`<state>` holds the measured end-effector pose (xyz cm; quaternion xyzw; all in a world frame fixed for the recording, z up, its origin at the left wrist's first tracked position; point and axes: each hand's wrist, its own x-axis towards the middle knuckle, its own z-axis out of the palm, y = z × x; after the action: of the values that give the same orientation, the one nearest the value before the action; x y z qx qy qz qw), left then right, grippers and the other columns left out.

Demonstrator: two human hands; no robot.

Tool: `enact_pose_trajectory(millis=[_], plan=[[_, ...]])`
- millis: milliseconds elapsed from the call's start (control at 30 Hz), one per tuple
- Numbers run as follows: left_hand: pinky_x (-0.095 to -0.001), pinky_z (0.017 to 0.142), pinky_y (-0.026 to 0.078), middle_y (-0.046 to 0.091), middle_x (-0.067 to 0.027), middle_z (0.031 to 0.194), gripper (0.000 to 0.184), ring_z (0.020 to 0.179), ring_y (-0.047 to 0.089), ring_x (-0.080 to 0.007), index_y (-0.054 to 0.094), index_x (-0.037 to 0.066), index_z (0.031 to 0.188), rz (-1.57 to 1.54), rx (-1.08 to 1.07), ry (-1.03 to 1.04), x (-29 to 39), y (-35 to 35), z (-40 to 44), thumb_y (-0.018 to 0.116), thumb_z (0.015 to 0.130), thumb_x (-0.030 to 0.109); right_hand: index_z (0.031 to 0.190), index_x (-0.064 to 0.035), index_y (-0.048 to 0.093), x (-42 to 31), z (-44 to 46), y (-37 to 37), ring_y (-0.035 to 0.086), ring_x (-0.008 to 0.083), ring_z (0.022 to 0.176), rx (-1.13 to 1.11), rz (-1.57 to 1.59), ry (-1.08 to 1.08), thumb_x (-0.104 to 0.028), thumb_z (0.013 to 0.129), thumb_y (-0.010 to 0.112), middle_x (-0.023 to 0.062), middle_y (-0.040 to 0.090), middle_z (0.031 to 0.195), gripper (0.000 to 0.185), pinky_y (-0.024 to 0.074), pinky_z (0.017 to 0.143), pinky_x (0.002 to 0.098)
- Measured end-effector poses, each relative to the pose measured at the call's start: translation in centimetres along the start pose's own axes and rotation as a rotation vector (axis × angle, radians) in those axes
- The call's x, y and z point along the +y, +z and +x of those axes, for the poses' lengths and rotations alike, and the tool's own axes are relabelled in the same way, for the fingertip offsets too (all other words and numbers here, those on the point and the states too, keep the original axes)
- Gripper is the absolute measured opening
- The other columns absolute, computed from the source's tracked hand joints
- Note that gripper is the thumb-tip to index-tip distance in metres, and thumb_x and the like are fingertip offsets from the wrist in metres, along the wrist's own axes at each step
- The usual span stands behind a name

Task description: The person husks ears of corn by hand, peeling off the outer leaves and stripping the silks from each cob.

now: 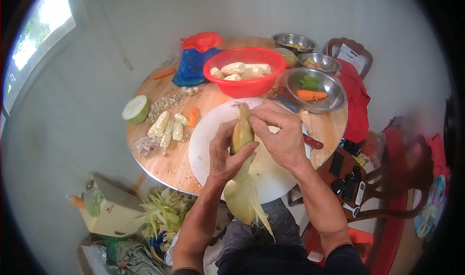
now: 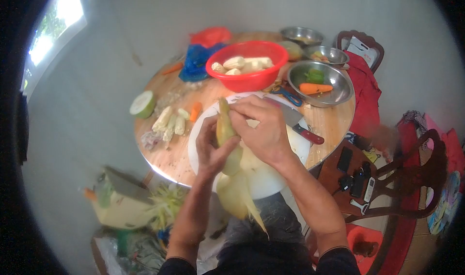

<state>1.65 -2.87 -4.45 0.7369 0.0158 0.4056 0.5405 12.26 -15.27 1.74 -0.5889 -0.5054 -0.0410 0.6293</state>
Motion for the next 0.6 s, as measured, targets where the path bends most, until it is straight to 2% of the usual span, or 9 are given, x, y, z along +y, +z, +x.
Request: enact_pose_trajectory(millis=[67,200,333,400,467,500,567,600], plan=[[-0.0349,0.092,0.054,0.069,-0.0123,0.111,0.056,0.104,0.067,-0.0196,0.057,-0.001,0.131,0.012,-0.004,-0.001,0.3,0.0,-0.1,0.082,0.082,0.008,0.103,0.0045,0.074,0.1,-0.2,0.0,0.07,0.0171,0.09,0.025,0.115,0.038,-0.003,0.09,0.068,0.0113,0.072,0.099,0.016,0.0554,0.08,0.0286],[-0.0344,0.091,0.054,0.069,-0.0124,0.113,0.053,0.103,0.067,-0.0196,0.059,-0.001,0.13,0.055,0.001,0.039,0.3,0.0,-0.1,0.082,0.082,0.009,0.103,0.0043,0.074,0.2,-0.4,0.2,0.071,0.0165,0.086,0.051,0.093,0.011,-0.003,0.09,0.069,0.011,0.073,0.097,0.016,0.056,0.078,0.028],[-0.0341,0.089,0.054,0.069,-0.0135,0.113,0.053,0.101,0.068,-0.0194,0.059,-0.001,0.13,0.128,0.002,0.066,0.4,0.4,-0.1,0.081,0.082,0.008,0.101,0.0028,0.075,0.0,-0.4,0.3,0.07,0.013,0.08,0.098,-0.057,0.005,-0.003,0.089,0.069,0.01,0.073,0.09,0.015,0.0559,0.073,0.0283],[-0.0335,0.089,0.054,0.069,-0.0144,0.114,0.054,0.101,0.068,-0.019,0.058,-0.001,0.131,0.213,0.055,0.187,0.3,0.9,0.0,0.08,0.083,0.007,0.101,0.0022,0.075,0.1,-0.7,0.6,0.069,0.0114,0.078,0.133,-0.112,0.02,-0.003,0.088,0.069,0.0098,0.073,0.088,0.014,0.0559,0.071,0.0284],[-0.0337,0.089,0.054,0.069,-0.0153,0.114,0.055,0.102,0.068,-0.0193,0.057,-0.001,0.133,0.11,0.065,0.124,0.7,1.3,-0.1,0.078,0.083,0.006,0.1,0.0028,0.074,0.3,-1.1,1.0,0.068,0.0106,0.075,0.162,0.02,0.3,-0.004,0.091,0.067,0.0089,0.073,0.086,0.013,0.0561,0.07,0.0274],[-0.0338,0.089,0.055,0.069,-0.0161,0.115,0.056,0.102,0.069,-0.0196,0.056,-0.001,0.135,0.01,0.077,0.059,0.8,1.3,-0.3,0.077,0.084,0.004,0.1,0.0028,0.074,1.0,-1.1,1.1,0.068,0.0106,0.075,0.162,0.022,0.3,-0.004,0.091,0.067,0.0089,0.073,0.086,0.013,0.0561,0.07,0.0274],[-0.034,0.089,0.055,0.069,-0.0164,0.115,0.057,0.103,0.069,-0.0202,0.054,-0.001,0.137,0.023,0.103,0.07,0.9,0.6,-0.5,0.075,0.084,0.004,0.106,0.0043,0.071,2.7,-1.4,1.4,0.067,0.011,0.072,0.155,0.419,0.482,-0.007,0.095,0.066,0.0072,0.073,0.089,0.017,0.0567,0.07,0.0258],[-0.0342,0.089,0.055,0.069,-0.0168,0.116,0.059,0.104,0.069,-0.0207,0.053,0.0,0.139,0.03,0.128,0.083,0.9,0.2,-0.5,0.074,0.084,0.003,0.106,0.0043,0.071,3.0,-1.6,1.5,0.067,0.011,0.072,0.156,0.421,0.48,-0.007,0.095,0.066,0.0072,0.073,0.089,0.017,0.0567,0.07,0.0258]])
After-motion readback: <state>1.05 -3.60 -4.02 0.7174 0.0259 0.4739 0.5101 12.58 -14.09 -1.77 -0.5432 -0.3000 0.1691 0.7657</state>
